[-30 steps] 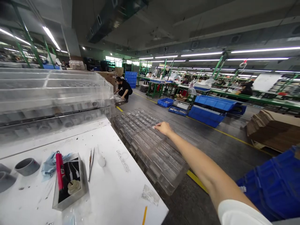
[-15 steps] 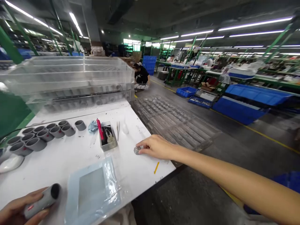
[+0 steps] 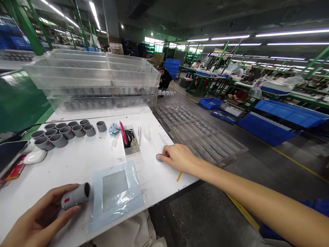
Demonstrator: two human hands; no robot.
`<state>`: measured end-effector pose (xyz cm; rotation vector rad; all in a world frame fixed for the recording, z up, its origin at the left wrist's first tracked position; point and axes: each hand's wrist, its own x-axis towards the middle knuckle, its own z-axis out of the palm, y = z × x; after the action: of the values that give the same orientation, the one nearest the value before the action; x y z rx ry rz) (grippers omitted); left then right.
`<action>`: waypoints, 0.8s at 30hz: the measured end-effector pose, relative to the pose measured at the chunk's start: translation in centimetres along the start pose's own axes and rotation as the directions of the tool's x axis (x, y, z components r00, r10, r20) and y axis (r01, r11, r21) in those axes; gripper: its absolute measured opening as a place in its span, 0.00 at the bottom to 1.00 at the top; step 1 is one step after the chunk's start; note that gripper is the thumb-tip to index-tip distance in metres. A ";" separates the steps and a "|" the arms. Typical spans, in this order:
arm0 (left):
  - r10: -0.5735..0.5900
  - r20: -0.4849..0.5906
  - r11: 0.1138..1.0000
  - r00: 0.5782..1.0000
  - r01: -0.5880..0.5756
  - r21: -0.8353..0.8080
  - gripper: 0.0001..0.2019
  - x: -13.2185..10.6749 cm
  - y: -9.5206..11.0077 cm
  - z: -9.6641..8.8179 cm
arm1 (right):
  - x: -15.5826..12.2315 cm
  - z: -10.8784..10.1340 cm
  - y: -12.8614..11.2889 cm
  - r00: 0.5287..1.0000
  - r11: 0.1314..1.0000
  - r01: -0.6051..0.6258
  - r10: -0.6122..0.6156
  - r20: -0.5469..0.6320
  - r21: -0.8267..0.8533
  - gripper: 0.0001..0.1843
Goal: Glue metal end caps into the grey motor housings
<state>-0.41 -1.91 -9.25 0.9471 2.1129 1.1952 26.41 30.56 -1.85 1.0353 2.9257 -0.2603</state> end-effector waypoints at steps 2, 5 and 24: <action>-0.008 0.069 1.000 0.998 0.009 -0.014 0.28 0.1 -0.2 -0.3 | 0.1 0.0 -0.3 1.000 1.000 0.030 -0.030 0.007 -0.005 0.17; -0.022 0.094 0.995 0.995 0.031 -0.096 0.27 0.0 0.4 -0.2 | 0.2 -0.2 -0.3 0.997 0.997 0.073 -0.073 0.030 -0.006 0.15; -0.065 0.054 0.856 0.996 0.083 -0.510 0.20 0.4 2.8 -0.9 | 3.2 2.2 -15.6 0.696 0.507 0.718 -0.545 -0.467 0.477 0.10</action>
<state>-0.45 -1.09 -6.40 0.6259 1.6472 1.5774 14.13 20.25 -1.98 -0.1695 3.4029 -1.3085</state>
